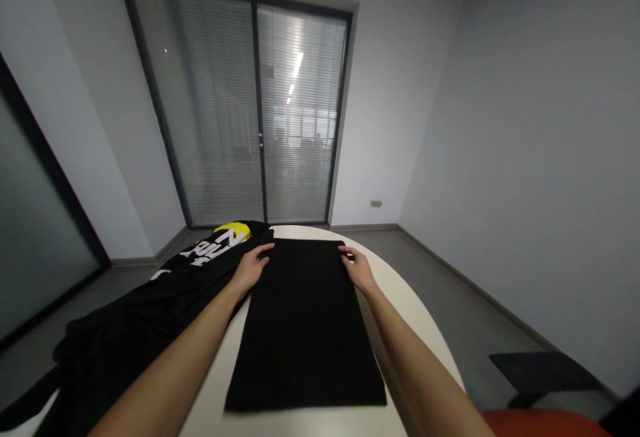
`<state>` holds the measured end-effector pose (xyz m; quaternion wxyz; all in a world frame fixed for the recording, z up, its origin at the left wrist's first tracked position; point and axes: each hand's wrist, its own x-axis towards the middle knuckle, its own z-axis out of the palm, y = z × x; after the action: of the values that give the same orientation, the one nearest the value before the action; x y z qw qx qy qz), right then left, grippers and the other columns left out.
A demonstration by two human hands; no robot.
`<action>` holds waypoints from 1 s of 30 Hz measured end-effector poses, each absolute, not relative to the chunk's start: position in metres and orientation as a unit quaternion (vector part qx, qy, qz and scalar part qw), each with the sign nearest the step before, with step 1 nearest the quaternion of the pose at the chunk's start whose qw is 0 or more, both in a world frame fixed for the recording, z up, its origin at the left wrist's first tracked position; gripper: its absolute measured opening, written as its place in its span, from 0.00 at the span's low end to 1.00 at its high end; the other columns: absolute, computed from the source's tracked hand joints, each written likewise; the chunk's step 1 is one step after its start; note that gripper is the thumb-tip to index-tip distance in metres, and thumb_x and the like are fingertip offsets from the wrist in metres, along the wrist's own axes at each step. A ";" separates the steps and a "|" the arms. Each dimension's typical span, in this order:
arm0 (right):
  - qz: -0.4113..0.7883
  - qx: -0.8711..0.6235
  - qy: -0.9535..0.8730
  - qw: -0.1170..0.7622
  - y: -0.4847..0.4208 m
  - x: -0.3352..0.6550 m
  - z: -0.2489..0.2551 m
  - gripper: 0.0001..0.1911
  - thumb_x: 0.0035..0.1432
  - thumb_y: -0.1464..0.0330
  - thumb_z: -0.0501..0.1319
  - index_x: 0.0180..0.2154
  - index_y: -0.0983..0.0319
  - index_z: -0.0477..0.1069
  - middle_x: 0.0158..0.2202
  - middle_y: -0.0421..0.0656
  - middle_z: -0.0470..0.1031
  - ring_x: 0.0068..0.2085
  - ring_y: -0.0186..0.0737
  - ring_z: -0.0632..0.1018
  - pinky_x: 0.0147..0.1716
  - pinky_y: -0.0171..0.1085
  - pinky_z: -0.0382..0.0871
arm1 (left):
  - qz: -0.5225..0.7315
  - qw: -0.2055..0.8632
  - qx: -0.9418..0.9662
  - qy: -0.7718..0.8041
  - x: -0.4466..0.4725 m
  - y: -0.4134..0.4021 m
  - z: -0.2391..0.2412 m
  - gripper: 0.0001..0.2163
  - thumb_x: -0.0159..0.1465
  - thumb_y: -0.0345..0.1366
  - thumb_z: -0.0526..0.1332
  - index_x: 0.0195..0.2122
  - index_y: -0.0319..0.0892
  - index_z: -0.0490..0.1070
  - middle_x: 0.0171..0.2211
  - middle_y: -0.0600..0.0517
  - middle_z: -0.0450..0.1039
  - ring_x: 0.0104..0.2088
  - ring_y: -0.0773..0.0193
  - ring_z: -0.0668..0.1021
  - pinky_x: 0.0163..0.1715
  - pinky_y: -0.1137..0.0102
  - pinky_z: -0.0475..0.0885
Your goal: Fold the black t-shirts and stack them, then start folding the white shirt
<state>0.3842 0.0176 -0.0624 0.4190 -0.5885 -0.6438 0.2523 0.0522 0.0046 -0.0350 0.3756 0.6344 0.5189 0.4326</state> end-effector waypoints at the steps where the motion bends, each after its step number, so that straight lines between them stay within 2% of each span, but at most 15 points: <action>1: 0.246 -0.590 -0.646 0.417 0.020 0.384 -0.063 0.24 0.63 0.68 0.53 0.60 0.61 0.67 0.60 0.47 0.70 0.54 0.41 0.75 0.56 0.42 0.68 | 0.434 0.377 0.630 0.522 0.052 0.007 -0.036 0.25 0.65 0.31 0.56 0.65 0.40 0.63 0.53 0.45 0.77 0.48 0.58 0.80 0.50 0.64 0.74; 5: 0.249 -0.599 -0.664 0.372 0.023 0.381 -0.074 0.29 0.55 0.69 0.63 0.59 0.66 0.68 0.60 0.53 0.70 0.59 0.48 0.72 0.62 0.44 0.61 | 0.418 0.375 0.619 0.549 0.055 0.008 -0.051 0.29 0.60 0.29 0.64 0.64 0.38 0.64 0.52 0.42 0.77 0.47 0.56 0.81 0.51 0.64 0.74; 7: 0.253 -0.597 -0.674 0.355 0.022 0.381 -0.082 0.31 0.54 0.70 0.65 0.60 0.68 0.68 0.60 0.55 0.70 0.60 0.50 0.71 0.63 0.45 0.60 | 0.414 0.361 0.609 0.572 0.054 0.005 -0.060 0.30 0.58 0.26 0.64 0.64 0.36 0.65 0.53 0.40 0.76 0.49 0.55 0.80 0.53 0.64 0.72; 9: 0.251 -0.594 -0.680 0.349 0.021 0.383 -0.088 0.30 0.55 0.70 0.63 0.60 0.67 0.68 0.60 0.54 0.71 0.60 0.49 0.71 0.63 0.45 0.60 | 0.411 0.346 0.602 0.591 0.052 0.003 -0.066 0.28 0.58 0.24 0.63 0.61 0.34 0.67 0.52 0.39 0.76 0.51 0.54 0.79 0.55 0.63 0.70; 12: 0.241 -0.592 -0.682 0.354 0.024 0.387 -0.090 0.26 0.57 0.71 0.61 0.58 0.66 0.70 0.58 0.53 0.72 0.58 0.48 0.73 0.62 0.47 0.61 | 0.398 0.339 0.606 0.599 0.049 0.003 -0.068 0.21 0.59 0.25 0.63 0.55 0.35 0.74 0.45 0.42 0.79 0.49 0.53 0.79 0.52 0.63 0.72; 14: 0.227 -0.591 -0.681 0.369 0.028 0.388 -0.089 0.25 0.59 0.72 0.58 0.59 0.64 0.69 0.59 0.51 0.71 0.60 0.47 0.72 0.62 0.47 0.61 | 0.396 0.334 0.610 0.600 0.049 0.004 -0.066 0.20 0.61 0.26 0.62 0.55 0.36 0.74 0.41 0.44 0.80 0.48 0.54 0.80 0.50 0.63 0.73; 18: 0.211 -0.579 -0.689 0.382 0.031 0.386 -0.087 0.29 0.60 0.71 0.57 0.63 0.64 0.64 0.64 0.53 0.65 0.65 0.47 0.66 0.65 0.47 0.56 | 0.401 0.310 0.614 0.605 0.056 0.006 -0.066 0.22 0.62 0.25 0.59 0.59 0.35 0.71 0.46 0.44 0.79 0.54 0.55 0.77 0.55 0.65 0.70; 21: 0.228 -0.562 -0.711 0.357 0.026 0.383 -0.086 0.32 0.56 0.70 0.63 0.62 0.65 0.65 0.62 0.54 0.68 0.62 0.49 0.69 0.65 0.47 0.57 | 0.391 0.294 0.626 0.607 0.060 0.003 -0.071 0.22 0.60 0.24 0.61 0.57 0.33 0.71 0.55 0.42 0.75 0.60 0.55 0.72 0.62 0.65 0.62; 24: 0.224 -0.568 -0.716 0.337 0.016 0.383 -0.081 0.34 0.55 0.70 0.64 0.63 0.63 0.63 0.62 0.53 0.67 0.62 0.49 0.69 0.64 0.48 0.58 | 0.383 0.284 0.634 0.609 0.059 -0.005 -0.076 0.26 0.59 0.26 0.63 0.61 0.34 0.67 0.61 0.40 0.68 0.63 0.55 0.69 0.64 0.65 0.58; 27: 0.229 -0.607 -0.694 0.312 0.004 0.387 -0.071 0.35 0.57 0.70 0.63 0.65 0.64 0.58 0.61 0.55 0.68 0.58 0.48 0.73 0.58 0.46 0.65 | 0.370 0.290 0.635 0.613 0.053 -0.021 -0.079 0.29 0.59 0.30 0.64 0.63 0.34 0.63 0.60 0.38 0.69 0.61 0.53 0.72 0.61 0.63 0.63; 30: 0.265 -0.649 -0.665 0.258 -0.012 0.395 -0.061 0.34 0.58 0.66 0.65 0.64 0.65 0.58 0.50 0.53 0.75 0.46 0.45 0.79 0.48 0.42 0.70 | 0.358 0.306 0.640 0.607 0.045 -0.044 -0.074 0.29 0.59 0.34 0.64 0.62 0.34 0.62 0.55 0.39 0.74 0.57 0.53 0.75 0.56 0.65 0.68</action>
<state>0.3947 -0.0116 -0.0606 0.2578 -0.6489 -0.6651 0.2649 0.0449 -0.0443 -0.0744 0.3063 0.6404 0.6065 0.3580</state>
